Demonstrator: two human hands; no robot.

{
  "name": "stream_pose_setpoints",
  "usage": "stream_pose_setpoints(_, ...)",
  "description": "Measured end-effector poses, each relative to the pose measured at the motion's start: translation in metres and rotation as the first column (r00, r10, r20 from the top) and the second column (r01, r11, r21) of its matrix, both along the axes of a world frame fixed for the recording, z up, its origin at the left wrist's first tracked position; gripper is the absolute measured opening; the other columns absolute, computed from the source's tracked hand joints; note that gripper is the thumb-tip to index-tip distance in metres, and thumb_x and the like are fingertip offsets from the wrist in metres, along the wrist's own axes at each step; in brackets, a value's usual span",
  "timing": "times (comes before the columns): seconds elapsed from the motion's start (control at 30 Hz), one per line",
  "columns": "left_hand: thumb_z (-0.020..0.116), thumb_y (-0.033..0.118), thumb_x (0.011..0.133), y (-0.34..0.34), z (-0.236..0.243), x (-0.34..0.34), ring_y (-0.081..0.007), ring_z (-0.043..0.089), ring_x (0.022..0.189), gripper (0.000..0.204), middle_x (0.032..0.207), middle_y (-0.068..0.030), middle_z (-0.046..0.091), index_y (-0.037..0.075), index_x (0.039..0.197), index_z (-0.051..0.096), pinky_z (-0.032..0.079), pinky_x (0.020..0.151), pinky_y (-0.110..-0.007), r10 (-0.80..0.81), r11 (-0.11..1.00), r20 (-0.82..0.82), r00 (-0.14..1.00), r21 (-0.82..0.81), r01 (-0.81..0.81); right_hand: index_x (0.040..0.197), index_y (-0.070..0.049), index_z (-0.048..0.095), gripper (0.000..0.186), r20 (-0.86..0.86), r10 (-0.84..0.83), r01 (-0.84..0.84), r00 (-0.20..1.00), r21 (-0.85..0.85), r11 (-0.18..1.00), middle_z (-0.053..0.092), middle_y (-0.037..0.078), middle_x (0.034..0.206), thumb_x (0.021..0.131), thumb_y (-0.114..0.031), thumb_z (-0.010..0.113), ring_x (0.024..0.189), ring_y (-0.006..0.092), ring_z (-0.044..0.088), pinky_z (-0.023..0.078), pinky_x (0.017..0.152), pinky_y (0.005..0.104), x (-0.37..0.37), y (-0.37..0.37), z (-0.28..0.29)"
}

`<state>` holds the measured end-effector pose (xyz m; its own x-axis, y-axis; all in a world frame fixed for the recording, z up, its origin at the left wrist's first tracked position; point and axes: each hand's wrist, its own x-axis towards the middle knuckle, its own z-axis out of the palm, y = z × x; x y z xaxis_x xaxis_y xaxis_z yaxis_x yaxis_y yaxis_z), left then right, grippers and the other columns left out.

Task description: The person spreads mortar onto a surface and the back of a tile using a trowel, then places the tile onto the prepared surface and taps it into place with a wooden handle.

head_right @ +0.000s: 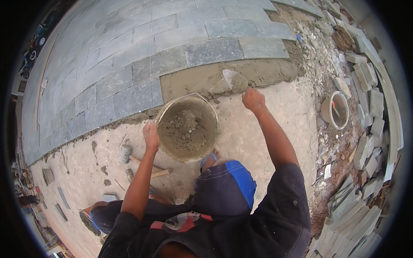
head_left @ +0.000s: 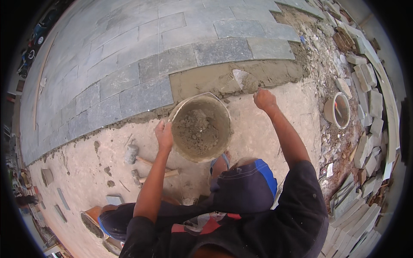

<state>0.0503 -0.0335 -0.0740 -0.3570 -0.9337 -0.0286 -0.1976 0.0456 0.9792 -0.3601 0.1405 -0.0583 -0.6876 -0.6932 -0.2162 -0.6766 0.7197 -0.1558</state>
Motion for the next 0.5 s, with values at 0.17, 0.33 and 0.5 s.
stream_pose_setpoints(0.17, 0.052, 0.008, 0.09, -0.005, -0.006, -0.001, -0.006, 0.041, 0.071, 0.015, 0.074, 0.0041, 0.048, 0.004, 0.076, 0.051, 0.037, 0.06, -0.028, 0.027, 0.999, -0.006, 1.0, -0.038, -0.028, 0.115, 0.001, 0.06, 0.043, 0.003, 0.002, -0.002, 1.0, 0.01, 1.0, 0.067, 0.028, 0.107, 0.094, -0.035, 0.051, 0.105, 0.0433, 0.063, 0.051, 0.091, 0.0515, -0.002, -0.011, 0.003)
stream_pose_setpoints(0.33, 0.052, 0.009, 0.09, 0.001, -0.008, 0.001, -0.0056, 0.037, 0.069, 0.016, 0.072, 0.0053, 0.043, 0.005, 0.075, 0.048, 0.034, 0.058, -0.027, 0.044, 0.998, -0.089, 0.995, 0.038, -0.041, 0.117, 0.001, 0.058, 0.043, -0.013, 0.041, -0.041, 0.999, 0.056, 0.998, 0.067, 0.028, 0.103, 0.095, -0.036, 0.052, 0.1, 0.0437, 0.065, 0.051, 0.089, 0.0528, 0.007, 0.009, 0.028)
stream_pose_setpoints(0.5, 0.052, 0.01, 0.09, 0.003, 0.006, -0.006, -0.0058, 0.037, 0.068, 0.017, 0.072, 0.0049, 0.043, 0.005, 0.075, 0.048, 0.034, 0.058, -0.027, 0.011, 1.0, -0.061, 0.998, 0.014, -0.01, 0.117, 0.0, 0.052, 0.04, -0.145, 0.139, -0.126, 0.98, 0.1, 0.987, 0.068, 0.027, 0.095, 0.096, -0.033, 0.051, 0.093, 0.0429, 0.067, 0.053, 0.082, 0.0526, -0.03, 0.028, 0.014)
